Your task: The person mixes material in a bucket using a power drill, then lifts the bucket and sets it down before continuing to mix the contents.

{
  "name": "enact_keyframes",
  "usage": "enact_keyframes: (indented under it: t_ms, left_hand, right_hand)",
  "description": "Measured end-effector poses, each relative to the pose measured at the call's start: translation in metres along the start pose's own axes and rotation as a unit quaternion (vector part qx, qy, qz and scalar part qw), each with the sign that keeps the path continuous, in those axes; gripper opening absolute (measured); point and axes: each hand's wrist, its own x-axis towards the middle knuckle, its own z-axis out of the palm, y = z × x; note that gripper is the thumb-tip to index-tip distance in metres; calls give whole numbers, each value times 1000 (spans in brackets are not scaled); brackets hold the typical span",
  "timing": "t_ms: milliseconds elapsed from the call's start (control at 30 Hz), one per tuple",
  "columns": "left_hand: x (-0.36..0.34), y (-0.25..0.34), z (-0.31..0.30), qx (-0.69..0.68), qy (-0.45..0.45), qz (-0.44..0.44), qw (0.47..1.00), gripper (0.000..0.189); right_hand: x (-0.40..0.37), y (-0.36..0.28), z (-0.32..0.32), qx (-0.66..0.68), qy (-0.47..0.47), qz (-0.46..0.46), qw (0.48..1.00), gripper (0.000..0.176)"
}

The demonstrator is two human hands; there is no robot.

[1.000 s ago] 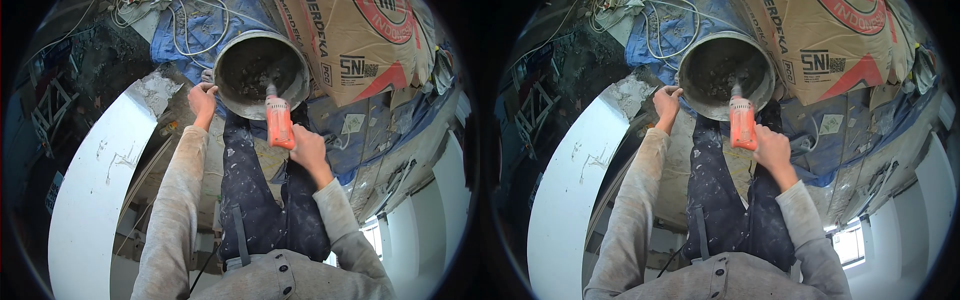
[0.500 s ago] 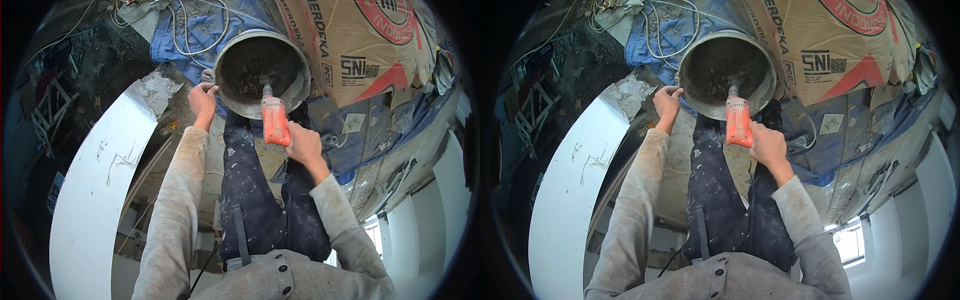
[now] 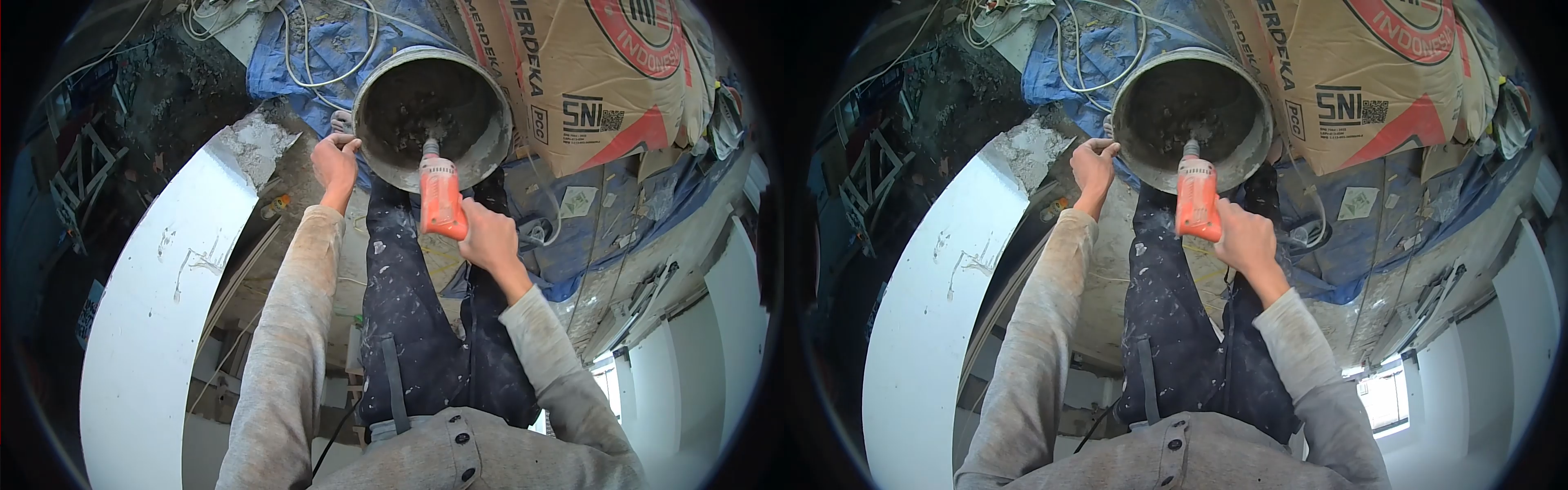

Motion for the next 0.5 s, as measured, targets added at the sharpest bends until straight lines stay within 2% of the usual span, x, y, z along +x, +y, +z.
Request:
enact_keyframes:
  t_ms: [267,367,433,500]
  left_hand:
    - [-1,-1,1,-1,4,-2,1000,17]
    - [-2,1,1,7,3,-4,1000,17]
    - [-2,1,0,1,-1,-8,1000,17]
    - [1,-4,3,-1,0,-5,1000,17]
  right_hand:
    - [-12,-4,-2,-4,-6,-11,1000,31]
    - [-17,-1,-3,3,12,-39,999,30]
    - [-18,2,-8,-49,-33,-67,996,32]
    - [-20,5,-10,-22,-17,-76,997,33]
